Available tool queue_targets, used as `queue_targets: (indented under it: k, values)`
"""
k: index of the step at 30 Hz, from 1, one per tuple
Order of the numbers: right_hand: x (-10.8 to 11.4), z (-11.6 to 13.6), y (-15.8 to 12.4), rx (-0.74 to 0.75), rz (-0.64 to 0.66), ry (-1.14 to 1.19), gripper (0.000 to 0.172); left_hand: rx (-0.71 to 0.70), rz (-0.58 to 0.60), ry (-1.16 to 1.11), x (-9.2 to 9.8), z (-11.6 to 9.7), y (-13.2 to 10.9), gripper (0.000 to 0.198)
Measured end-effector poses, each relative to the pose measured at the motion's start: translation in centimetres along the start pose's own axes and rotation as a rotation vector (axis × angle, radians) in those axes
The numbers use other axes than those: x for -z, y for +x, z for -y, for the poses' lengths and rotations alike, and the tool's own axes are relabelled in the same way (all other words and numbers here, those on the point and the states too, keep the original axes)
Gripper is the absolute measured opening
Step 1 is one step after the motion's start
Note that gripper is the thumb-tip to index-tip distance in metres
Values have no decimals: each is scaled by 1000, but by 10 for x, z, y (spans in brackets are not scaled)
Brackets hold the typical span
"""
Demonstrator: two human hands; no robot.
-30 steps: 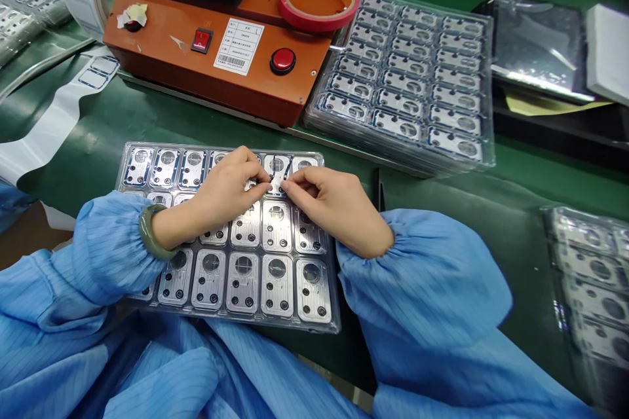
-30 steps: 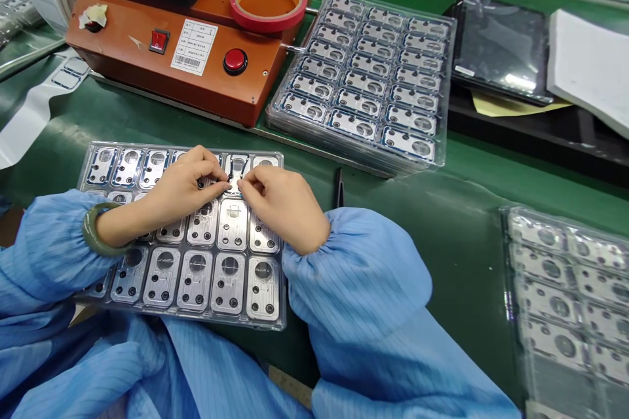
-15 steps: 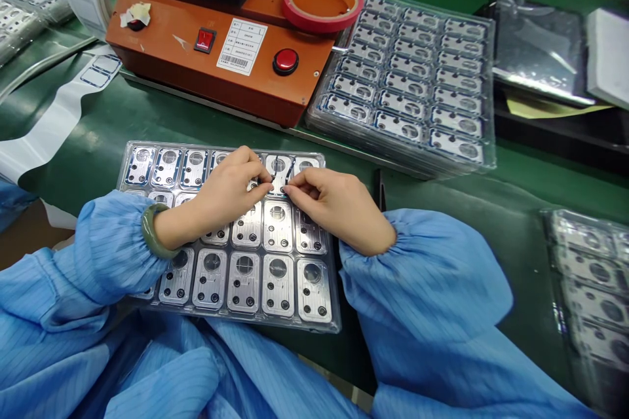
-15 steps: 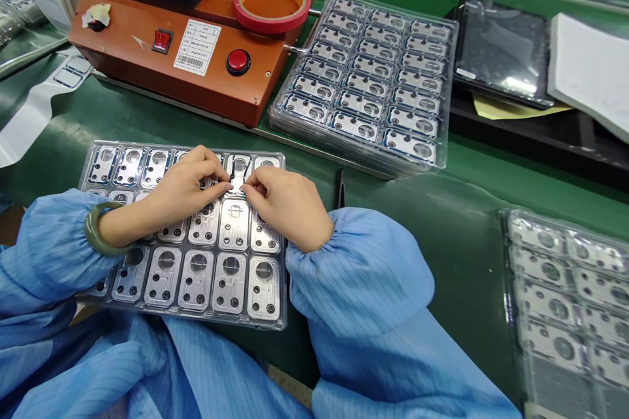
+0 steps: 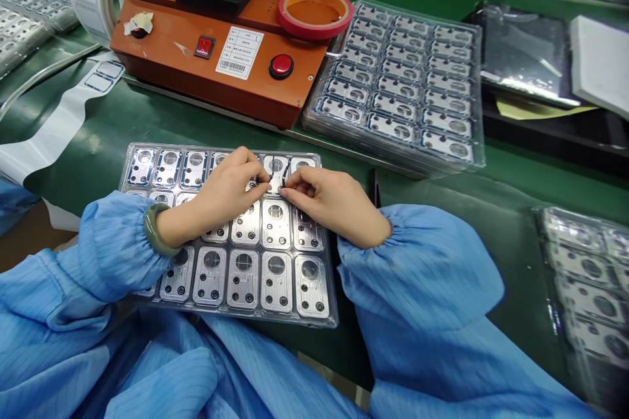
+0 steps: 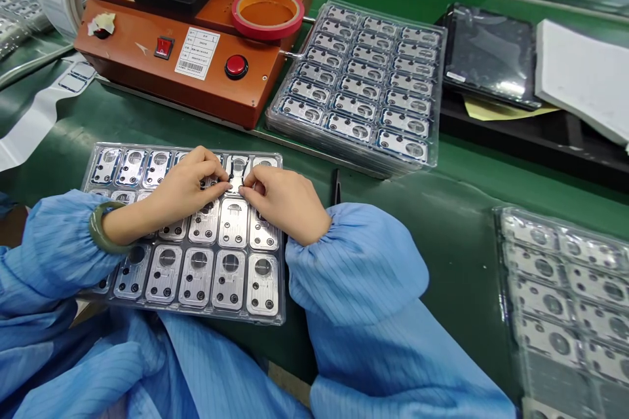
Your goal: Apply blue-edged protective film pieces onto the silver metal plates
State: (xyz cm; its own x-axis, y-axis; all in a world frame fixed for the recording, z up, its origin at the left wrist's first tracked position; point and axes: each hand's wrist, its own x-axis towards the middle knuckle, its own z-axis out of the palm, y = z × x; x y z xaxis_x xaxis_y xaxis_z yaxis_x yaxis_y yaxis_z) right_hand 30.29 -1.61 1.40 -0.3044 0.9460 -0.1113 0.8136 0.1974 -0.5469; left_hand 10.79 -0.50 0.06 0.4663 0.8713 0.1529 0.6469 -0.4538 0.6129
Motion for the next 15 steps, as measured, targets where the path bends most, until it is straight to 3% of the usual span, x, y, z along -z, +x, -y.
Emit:
queue_targets:
  k: [8, 15]
  values:
    - [1, 6, 1, -50, 5, -52, 7, 27, 28, -16, 1, 4, 2, 5]
    - [-1, 4, 3, -60, -4, -44, 8, 11, 126, 8, 2, 5, 7, 8]
